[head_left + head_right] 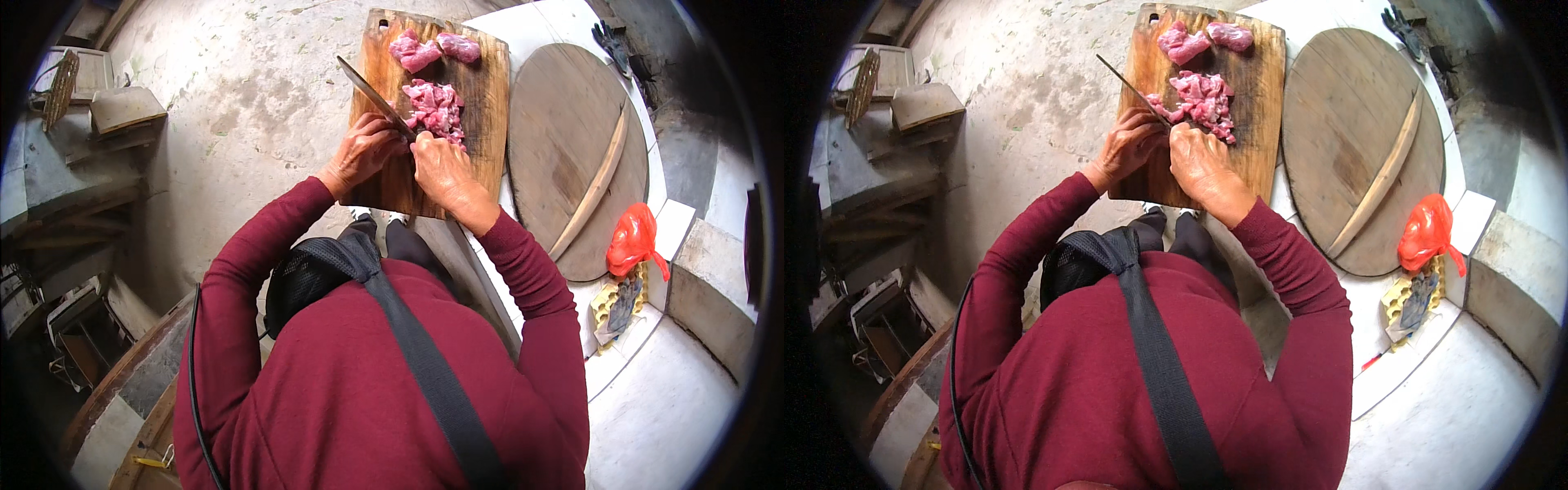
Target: The person uses a large cleaver to slice pieces of raw red meat into smaller chunks on a wooden cutting board. The person holds the meat with their left hand and chops with their right hand, working through several pieces of meat.
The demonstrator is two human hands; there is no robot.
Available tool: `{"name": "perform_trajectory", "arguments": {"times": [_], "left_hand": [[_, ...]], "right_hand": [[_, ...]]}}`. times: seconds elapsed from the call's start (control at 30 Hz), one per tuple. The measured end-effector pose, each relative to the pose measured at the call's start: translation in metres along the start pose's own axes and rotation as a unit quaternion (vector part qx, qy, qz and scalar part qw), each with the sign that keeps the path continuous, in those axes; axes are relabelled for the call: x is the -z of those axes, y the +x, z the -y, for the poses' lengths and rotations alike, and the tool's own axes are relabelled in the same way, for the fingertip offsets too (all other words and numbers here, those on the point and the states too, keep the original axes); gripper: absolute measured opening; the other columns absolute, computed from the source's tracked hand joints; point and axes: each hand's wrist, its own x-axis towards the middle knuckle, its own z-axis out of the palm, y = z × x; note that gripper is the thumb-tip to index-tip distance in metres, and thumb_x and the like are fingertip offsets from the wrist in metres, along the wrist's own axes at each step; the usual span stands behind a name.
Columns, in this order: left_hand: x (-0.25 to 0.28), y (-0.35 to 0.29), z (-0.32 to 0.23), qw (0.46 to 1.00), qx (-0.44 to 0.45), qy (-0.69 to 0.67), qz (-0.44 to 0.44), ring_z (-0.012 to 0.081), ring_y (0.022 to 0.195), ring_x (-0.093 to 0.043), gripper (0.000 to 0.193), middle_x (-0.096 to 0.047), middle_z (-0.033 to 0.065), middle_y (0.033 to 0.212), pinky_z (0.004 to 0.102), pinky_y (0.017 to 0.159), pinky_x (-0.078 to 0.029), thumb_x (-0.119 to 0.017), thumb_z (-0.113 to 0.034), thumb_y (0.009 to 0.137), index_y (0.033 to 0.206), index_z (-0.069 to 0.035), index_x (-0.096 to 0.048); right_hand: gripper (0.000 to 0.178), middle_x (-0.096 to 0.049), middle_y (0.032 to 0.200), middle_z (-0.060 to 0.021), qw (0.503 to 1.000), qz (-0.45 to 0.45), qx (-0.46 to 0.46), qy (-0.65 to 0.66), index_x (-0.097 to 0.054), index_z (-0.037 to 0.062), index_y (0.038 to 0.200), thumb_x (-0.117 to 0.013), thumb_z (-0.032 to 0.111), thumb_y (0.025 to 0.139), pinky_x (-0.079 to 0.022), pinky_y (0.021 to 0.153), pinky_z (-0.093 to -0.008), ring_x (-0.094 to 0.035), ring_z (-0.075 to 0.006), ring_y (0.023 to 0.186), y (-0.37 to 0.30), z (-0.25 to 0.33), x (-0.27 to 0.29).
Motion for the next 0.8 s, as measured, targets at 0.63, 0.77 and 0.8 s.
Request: {"name": "perform_trajectory", "arguments": {"times": [0.63,0.77,0.8], "left_hand": [[0.004,-0.003,-0.001,0.999,-0.039,0.034,0.019,0.0259,0.091,-0.056,0.012,-0.060,0.0062,0.091,0.0345,0.080,-0.048,-0.068,-0.013,0.073,0.085,-0.011,-0.067],[0.002,-0.003,-0.003,1.000,-0.009,0.016,0.002,0.0280,0.093,-0.057,0.016,-0.061,0.0091,0.091,0.0363,0.080,-0.049,-0.069,-0.007,0.070,0.086,-0.005,-0.066],[0.000,-0.005,-0.001,1.000,0.003,0.012,0.009,0.0282,0.094,-0.057,0.017,-0.061,0.0091,0.092,0.0364,0.081,-0.049,-0.069,-0.006,0.070,0.087,-0.005,-0.066]], "right_hand": [[0.018,-0.054,0.058,-0.0246,0.996,0.082,-0.038,0.004,-0.049,-0.0005,0.080,-0.052,0.014,0.090,-0.044,0.051,-0.0496,-0.058,-0.0415,0.057,-0.073,-0.011,0.043],[0.014,-0.058,0.064,-0.0214,0.989,-0.106,0.102,0.010,-0.051,0.0017,0.080,-0.052,0.013,0.088,-0.046,0.053,-0.0494,-0.060,-0.0391,0.060,-0.038,-0.016,0.001],[0.011,-0.058,0.066,-0.0202,0.986,-0.115,0.121,0.007,-0.052,0.0025,0.079,-0.051,0.011,0.087,-0.047,0.054,-0.0484,-0.061,-0.0377,0.061,-0.021,-0.014,-0.008]]}}
